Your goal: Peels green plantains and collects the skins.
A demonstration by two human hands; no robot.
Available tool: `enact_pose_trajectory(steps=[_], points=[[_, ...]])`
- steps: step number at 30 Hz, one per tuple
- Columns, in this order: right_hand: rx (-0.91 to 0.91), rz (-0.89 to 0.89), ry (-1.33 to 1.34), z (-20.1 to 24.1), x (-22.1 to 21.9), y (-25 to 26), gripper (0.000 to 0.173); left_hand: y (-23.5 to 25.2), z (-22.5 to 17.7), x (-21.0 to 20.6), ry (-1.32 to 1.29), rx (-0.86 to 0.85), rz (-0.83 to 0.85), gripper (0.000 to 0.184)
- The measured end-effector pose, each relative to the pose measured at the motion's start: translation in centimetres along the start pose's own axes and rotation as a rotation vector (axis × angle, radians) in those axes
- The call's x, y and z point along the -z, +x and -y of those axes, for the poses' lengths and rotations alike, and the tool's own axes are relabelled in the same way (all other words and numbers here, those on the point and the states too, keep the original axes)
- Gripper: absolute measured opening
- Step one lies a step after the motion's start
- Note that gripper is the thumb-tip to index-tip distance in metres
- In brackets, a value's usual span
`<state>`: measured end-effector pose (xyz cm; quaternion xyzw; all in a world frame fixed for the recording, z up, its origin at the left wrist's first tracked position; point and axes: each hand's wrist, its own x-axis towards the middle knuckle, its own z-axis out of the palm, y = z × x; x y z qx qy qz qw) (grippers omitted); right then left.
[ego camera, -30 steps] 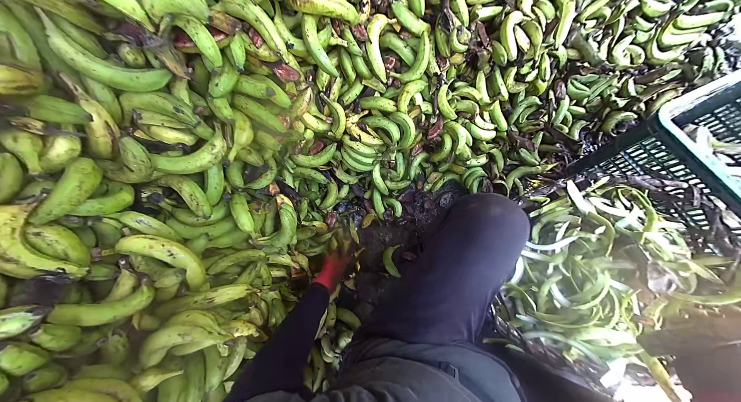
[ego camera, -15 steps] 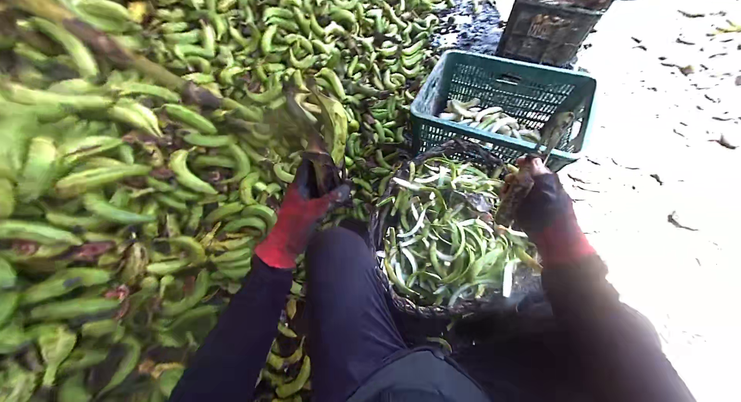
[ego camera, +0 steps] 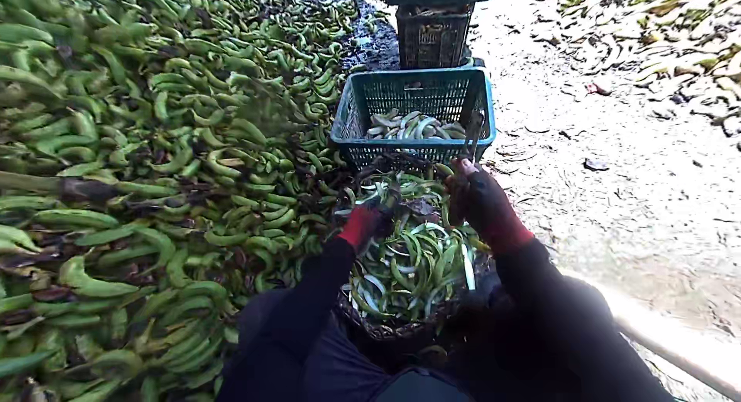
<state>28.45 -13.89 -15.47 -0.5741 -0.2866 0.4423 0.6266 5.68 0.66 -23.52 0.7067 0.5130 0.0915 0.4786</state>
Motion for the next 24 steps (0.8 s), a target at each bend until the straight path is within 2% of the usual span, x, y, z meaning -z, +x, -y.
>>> enact_pose_trajectory(steps=[3,8,12,17,21,24], points=[[-0.018,-0.025,-0.045,0.0,-0.3,0.3,0.047,-0.6,-2.5,1.5,0.279,-0.036,0.011,0.039],[-0.027,0.004,-0.056,-0.7,-1.3,0.6,0.046,-0.9,-0.2,1.3,0.554,-0.023,-0.016,0.044],[-0.052,0.017,-0.059,-1.6,-1.9,0.8,0.048,-0.4,3.3,-0.3,0.598,0.011,-0.018,0.053],[-0.068,-0.002,-0.068,-2.0,-2.0,0.5,0.048,-0.7,3.2,-1.9,0.739,-0.022,-0.1,0.058],[-0.089,-0.001,-0.089,-2.4,-2.0,0.3,0.046,0.6,4.2,-2.7,0.786,-0.016,-0.135,0.053],[-0.094,0.007,-0.112,-2.7,-1.8,0.2,0.045,0.4,2.2,-2.0,0.693,-0.004,-0.2,0.044]])
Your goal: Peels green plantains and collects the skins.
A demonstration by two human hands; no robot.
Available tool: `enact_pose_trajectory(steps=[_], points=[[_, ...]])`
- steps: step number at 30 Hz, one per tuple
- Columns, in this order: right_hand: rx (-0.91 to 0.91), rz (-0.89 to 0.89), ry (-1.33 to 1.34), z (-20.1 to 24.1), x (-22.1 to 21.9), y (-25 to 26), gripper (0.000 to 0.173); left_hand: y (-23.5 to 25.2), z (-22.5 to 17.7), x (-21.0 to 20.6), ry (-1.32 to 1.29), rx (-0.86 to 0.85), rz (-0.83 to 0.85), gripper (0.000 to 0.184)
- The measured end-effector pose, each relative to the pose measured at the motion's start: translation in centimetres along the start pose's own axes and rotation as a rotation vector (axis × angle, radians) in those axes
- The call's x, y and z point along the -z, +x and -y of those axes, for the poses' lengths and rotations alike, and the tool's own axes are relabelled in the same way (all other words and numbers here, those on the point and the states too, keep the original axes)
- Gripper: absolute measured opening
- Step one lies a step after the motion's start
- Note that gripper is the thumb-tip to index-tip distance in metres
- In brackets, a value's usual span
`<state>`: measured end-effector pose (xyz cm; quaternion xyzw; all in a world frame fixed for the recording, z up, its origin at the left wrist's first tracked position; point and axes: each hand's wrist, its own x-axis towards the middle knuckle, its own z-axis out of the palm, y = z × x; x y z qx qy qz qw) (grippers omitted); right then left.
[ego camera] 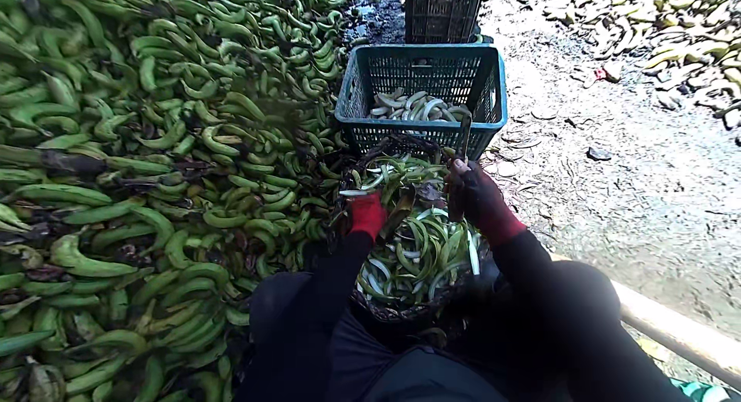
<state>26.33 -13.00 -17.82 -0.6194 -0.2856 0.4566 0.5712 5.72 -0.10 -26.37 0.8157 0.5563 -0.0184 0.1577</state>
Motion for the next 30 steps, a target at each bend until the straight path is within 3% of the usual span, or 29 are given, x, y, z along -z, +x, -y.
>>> enact_pose_trajectory(steps=[5,12,17,20,23,26,28,30], points=[[0.01,-0.017,-0.024,-0.3,0.7,-0.3,0.048,1.2,-0.4,5.0,-0.204,0.047,-0.088,0.039],[-0.011,0.027,-0.029,-0.6,-0.3,-1.2,0.05,0.9,1.2,-1.2,0.13,-0.008,0.065,0.059],[-0.003,0.029,-0.01,-1.2,0.2,-0.9,0.047,2.1,0.8,0.1,0.079,0.059,0.011,0.052],[0.01,-0.001,0.001,-0.8,0.9,-1.1,0.046,1.9,-0.2,3.0,-0.01,0.097,-0.09,0.064],[0.048,0.03,0.0,-0.6,0.9,-1.9,0.052,1.4,-0.4,6.2,-0.288,0.022,-0.34,0.06],[0.077,0.09,-0.03,-1.1,0.6,-2.2,0.054,0.3,-0.9,9.4,-0.905,-0.121,-0.561,0.048],[0.093,0.154,-0.088,-1.6,0.1,-2.5,0.062,-0.2,-1.3,11.3,-1.303,-0.195,-0.641,0.044],[0.114,0.213,-0.122,-1.6,-0.9,-2.5,0.068,-0.8,-1.8,12.7,-1.456,-0.12,-0.636,0.049]])
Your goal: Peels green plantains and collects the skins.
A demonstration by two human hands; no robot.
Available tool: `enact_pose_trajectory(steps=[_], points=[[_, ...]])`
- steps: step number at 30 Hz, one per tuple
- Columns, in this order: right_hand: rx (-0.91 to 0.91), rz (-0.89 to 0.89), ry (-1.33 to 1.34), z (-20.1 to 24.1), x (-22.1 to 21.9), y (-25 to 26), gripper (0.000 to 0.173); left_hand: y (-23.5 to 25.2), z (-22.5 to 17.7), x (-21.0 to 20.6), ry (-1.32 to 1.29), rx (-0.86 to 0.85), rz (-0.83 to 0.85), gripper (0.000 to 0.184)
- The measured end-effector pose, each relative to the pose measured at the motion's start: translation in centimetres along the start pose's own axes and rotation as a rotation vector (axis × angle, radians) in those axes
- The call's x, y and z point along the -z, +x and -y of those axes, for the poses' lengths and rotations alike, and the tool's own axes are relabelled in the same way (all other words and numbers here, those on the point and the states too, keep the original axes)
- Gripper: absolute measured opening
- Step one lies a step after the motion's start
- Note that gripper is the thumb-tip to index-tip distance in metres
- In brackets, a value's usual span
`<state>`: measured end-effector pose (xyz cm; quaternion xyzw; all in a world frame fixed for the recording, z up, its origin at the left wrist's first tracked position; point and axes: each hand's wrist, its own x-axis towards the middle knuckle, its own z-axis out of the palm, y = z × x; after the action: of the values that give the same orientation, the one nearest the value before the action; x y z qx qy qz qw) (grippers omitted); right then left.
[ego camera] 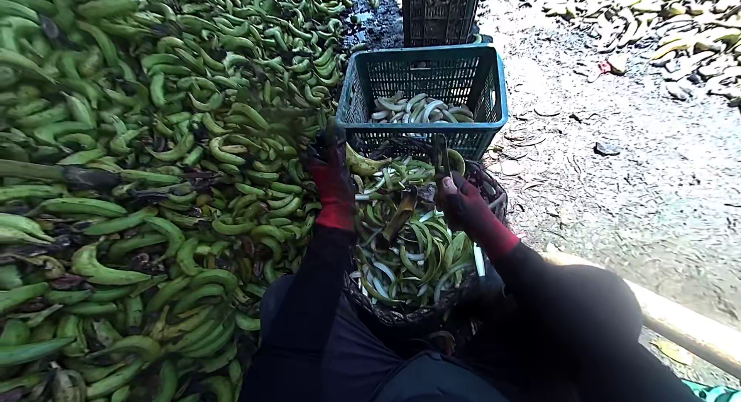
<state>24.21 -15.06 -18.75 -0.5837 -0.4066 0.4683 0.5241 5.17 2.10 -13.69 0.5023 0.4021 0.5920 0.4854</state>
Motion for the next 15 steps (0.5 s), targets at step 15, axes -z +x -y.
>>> enact_pose_trajectory(steps=[15], points=[[-0.082,0.077,-0.146,-4.1,-5.0,-0.3,0.055,-8.0,2.0,-1.0,1.259,0.133,0.366,0.114]])
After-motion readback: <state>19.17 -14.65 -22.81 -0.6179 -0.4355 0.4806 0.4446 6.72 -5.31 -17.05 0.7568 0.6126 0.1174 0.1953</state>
